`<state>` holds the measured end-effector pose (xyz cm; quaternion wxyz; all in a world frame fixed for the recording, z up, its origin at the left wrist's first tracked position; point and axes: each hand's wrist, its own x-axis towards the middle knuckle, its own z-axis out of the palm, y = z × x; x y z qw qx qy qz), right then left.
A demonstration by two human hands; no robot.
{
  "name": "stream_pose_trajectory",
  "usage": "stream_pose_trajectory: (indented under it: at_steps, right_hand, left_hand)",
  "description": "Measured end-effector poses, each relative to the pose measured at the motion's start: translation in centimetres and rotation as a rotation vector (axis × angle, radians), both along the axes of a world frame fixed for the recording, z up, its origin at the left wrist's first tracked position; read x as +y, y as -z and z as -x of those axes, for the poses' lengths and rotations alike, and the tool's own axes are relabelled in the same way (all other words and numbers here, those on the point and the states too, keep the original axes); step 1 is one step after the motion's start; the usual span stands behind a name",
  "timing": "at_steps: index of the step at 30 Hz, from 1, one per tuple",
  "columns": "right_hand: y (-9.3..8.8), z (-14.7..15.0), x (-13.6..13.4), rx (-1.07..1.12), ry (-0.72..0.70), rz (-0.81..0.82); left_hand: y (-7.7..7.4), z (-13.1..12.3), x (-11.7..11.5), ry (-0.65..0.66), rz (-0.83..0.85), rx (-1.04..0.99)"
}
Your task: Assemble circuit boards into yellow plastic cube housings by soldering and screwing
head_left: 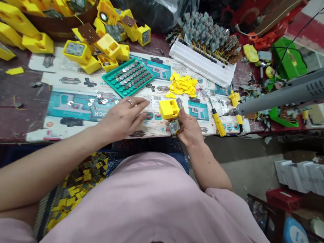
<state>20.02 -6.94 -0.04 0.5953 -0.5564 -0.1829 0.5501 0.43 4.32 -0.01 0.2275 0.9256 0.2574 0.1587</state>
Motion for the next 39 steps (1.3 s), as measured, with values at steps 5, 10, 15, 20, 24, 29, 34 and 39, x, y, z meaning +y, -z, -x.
stream_pose_trajectory:
  at_steps: [5, 10, 15, 20, 24, 29, 34, 39]
  right_hand:
    - [-0.2, 1.8, -0.5, 0.010, -0.168, -0.194]
    - [-0.6, 1.7, -1.6, -0.365, -0.255, -0.345]
    - [-1.0, -0.1, -3.3, -0.917, -0.110, -0.474]
    - [-1.2, -4.4, -6.1, -1.388, 0.273, -0.376]
    - [-1.1, -12.2, -9.0, -1.629, 0.863, -0.185]
    - [0.4, -22.5, -10.6, -1.790, 0.721, 0.479]
    - [2.3, -26.7, -8.5, -1.758, 0.556, 0.676]
    - [3.2, -27.2, -5.9, -1.720, 0.488, 0.780]
  left_hand:
    - [0.1, -1.6, -3.5, 0.128, 0.870, -0.390]
    - [-0.8, -2.7, -5.6, 0.063, 0.981, -0.656]
    - [-3.0, -1.9, -4.6, 0.027, 0.487, -0.399]
    - [-3.7, -1.7, -3.9, 0.014, -0.124, 0.223]
    - [-2.6, -2.9, -4.0, 0.005, -0.258, 0.463]
    - [-1.6, -2.5, -3.6, -0.040, -0.205, 0.433]
    - [-1.3, -0.8, -2.9, -0.076, -0.121, 0.319]
    - [-1.3, -0.7, -2.9, 0.031, -0.078, 0.266]
